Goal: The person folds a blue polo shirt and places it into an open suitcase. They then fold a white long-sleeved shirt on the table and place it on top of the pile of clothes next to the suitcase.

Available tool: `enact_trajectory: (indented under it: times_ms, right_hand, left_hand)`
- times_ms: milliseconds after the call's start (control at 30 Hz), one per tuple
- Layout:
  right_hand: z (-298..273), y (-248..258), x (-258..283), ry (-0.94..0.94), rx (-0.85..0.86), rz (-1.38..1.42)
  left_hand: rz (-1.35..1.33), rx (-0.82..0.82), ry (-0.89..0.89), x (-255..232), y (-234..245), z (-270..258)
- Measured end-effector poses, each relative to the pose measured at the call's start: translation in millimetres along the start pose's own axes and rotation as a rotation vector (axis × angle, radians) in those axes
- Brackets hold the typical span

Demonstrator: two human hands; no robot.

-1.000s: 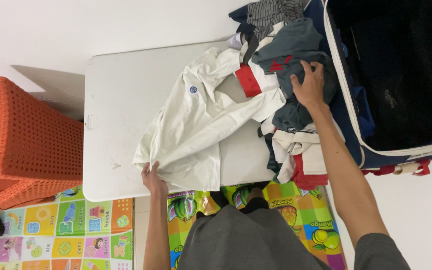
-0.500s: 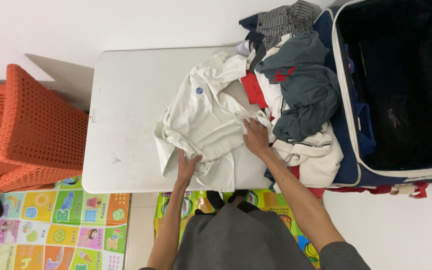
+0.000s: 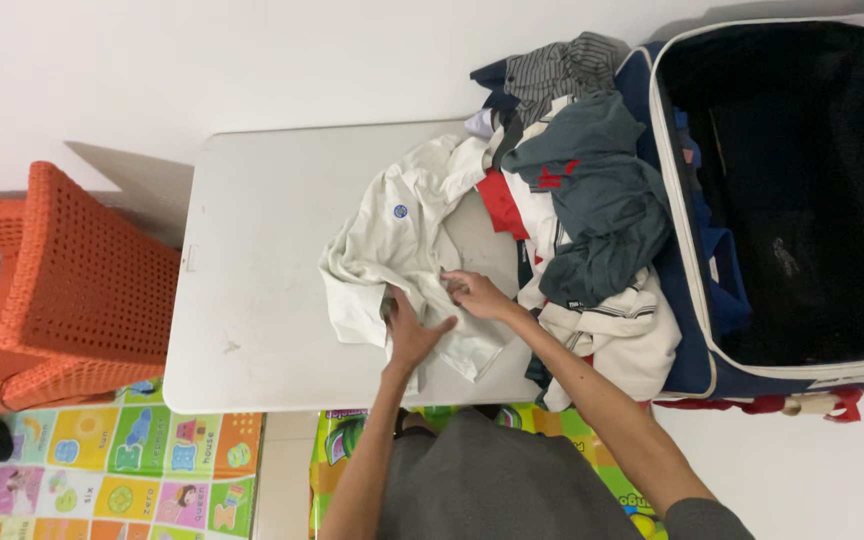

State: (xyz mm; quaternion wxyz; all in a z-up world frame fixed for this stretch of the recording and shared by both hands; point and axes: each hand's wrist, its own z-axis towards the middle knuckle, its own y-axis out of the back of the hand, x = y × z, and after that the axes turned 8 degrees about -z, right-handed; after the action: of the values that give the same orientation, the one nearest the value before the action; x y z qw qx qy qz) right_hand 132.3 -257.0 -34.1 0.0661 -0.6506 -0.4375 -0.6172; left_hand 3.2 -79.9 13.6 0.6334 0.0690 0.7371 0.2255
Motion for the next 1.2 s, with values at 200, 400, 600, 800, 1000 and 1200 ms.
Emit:
enact_trajectory:
  times_ms: [200,400,600,800,1000,1200]
  right_hand:
    - [28,13,-4,0.065,-0.153,-0.302]
    - [14,-4,67,0.087,-0.120,-0.769]
    - [31,-43,81,0.160,-0.329,-0.892]
    - [37,-78,73,-0.031,-0.263,-0.991]
    - [0,-85,86,-0.068,-0.288,-0.804]
    - [-37,-41,150,0.304,-0.516,-0.595]
  left_hand:
    - [0.274,0.047,0.071,3,5,-15]
    - [0.338,0.133,-0.140,80,97,-4]
    - [0.482,-0.031,-0.158,105,213,1]
    - [0.407,-0.504,-0.202,103,229,-6]
    - [0.470,-0.023,-0.464,82,187,-39]
    - [0.486,-0.094,-0.269,71,180,-31]
